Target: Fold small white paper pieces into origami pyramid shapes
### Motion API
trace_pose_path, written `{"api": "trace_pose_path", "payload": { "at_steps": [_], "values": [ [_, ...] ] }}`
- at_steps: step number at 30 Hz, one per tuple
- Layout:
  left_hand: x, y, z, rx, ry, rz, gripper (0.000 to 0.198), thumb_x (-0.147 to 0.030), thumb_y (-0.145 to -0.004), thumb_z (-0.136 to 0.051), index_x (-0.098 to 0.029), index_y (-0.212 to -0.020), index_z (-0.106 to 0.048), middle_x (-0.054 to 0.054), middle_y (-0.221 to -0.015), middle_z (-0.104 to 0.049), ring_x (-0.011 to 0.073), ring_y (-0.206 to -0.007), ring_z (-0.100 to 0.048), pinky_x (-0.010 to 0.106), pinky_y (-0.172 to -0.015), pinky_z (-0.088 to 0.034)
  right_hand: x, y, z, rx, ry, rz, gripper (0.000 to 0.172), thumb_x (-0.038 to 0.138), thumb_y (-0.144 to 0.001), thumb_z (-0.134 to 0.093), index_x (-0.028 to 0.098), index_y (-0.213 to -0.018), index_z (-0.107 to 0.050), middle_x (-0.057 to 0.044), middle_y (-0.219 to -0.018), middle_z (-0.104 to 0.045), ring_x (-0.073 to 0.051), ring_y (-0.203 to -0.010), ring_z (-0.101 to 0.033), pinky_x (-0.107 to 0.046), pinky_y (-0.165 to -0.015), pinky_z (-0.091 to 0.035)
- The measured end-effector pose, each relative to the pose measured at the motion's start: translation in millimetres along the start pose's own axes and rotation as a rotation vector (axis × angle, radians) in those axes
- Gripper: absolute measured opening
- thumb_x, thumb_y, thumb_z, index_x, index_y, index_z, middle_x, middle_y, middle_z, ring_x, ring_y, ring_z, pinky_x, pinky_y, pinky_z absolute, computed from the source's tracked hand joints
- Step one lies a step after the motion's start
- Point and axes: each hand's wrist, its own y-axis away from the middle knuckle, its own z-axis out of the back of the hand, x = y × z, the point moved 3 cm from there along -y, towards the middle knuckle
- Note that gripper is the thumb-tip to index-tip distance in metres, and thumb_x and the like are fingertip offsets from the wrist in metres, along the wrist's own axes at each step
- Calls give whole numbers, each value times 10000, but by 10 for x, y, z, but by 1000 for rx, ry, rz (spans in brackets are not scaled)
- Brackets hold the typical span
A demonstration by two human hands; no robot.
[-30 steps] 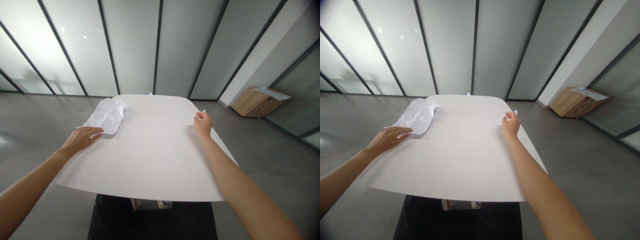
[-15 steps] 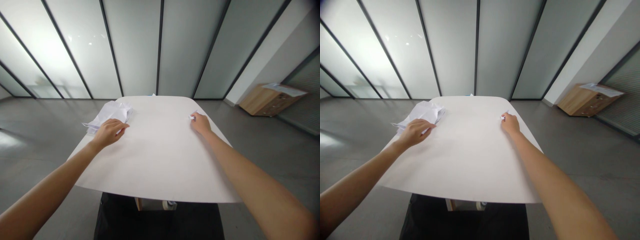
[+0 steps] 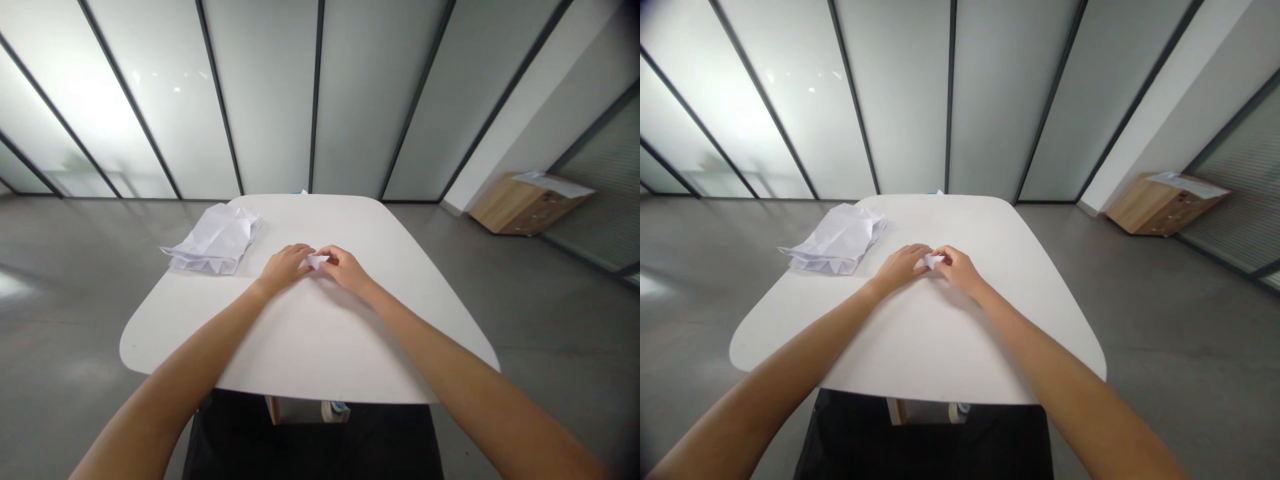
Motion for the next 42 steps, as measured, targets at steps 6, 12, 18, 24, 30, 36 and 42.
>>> {"api": "trace_pose_path", "payload": {
  "at_steps": [6, 12, 18, 24, 30, 36, 42],
  "values": [
    [-19, 69, 16, -31, 389, 36, 577, -500, -907, -686, -278, -1426, -569, 61, -1128, -739, 219, -1015, -703, 361, -974, -551, -28, 26, 93, -75, -578, -245, 331, 345, -720, -761, 264, -1024, -657, 30, -832, -643, -172, -777, -659, -315, -730, -584],
    [-182, 136, 33, -34, 573, 102, 514, -483, -946, -623, -280, -1417, -575, 11, -902, -730, 162, -792, -709, 272, -797, -552, 46, 110, 59, -151, -463, -216, 309, 500, -812, -728, 274, -1011, -660, -4, -974, -673, -189, -910, -658, -284, -698, -592],
    [-136, 126, 3, -59, 579, 168, 492, -487, -986, -555, -246, -1411, -611, 17, -919, -758, 160, -776, -711, 249, -759, -549, 81, 169, 3, -95, -366, -176, 544, 612, -903, -652, 277, -1331, -658, -60, -1229, -674, -258, -1085, -652, -343, -729, -651],
    [-82, 119, -39, -89, 711, 270, 488, -429, -1008, -506, -207, -1429, -618, 48, -1035, -752, 168, -820, -727, 273, -771, -609, 54, 213, -99, 36, -275, -176, 787, 606, -918, -661, 284, -1593, -417, -73, -1408, -603, -297, -1217, -618, -354, -747, -672],
    [-90, 87, -79, -248, 1074, 357, 503, -368, -964, -602, -215, -1439, -539, 9, -892, -698, 140, -810, -690, 330, -823, -635, 41, 204, -104, -10, -297, -143, 596, 623, -906, -670, 265, -1383, -657, -74, -1305, -677, -292, -1148, -660, -356, -744, -665],
    [-138, 73, -121, -312, 1149, 422, 329, -465, -939, -646, -188, -1114, -671, 47, -1042, -690, 128, -840, -676, 293, -777, -634, 51, 199, -115, -30, -425, -199, 503, 585, -796, -805, 220, -1136, -737, -70, -1096, -730, -248, -982, -698, -368, -756, -664],
    [-128, 84, -96, -364, 1096, 445, 480, -615, -933, -591, -156, -1017, -705, 66, -976, -695, 150, -842, -666, 288, -774, -606, 92, 208, -128, -92, -419, -237, 448, 577, -734, -856, 193, -908, -705, -55, -907, -712, -214, -859, -698, -339, -706, -655]
  ]
}}
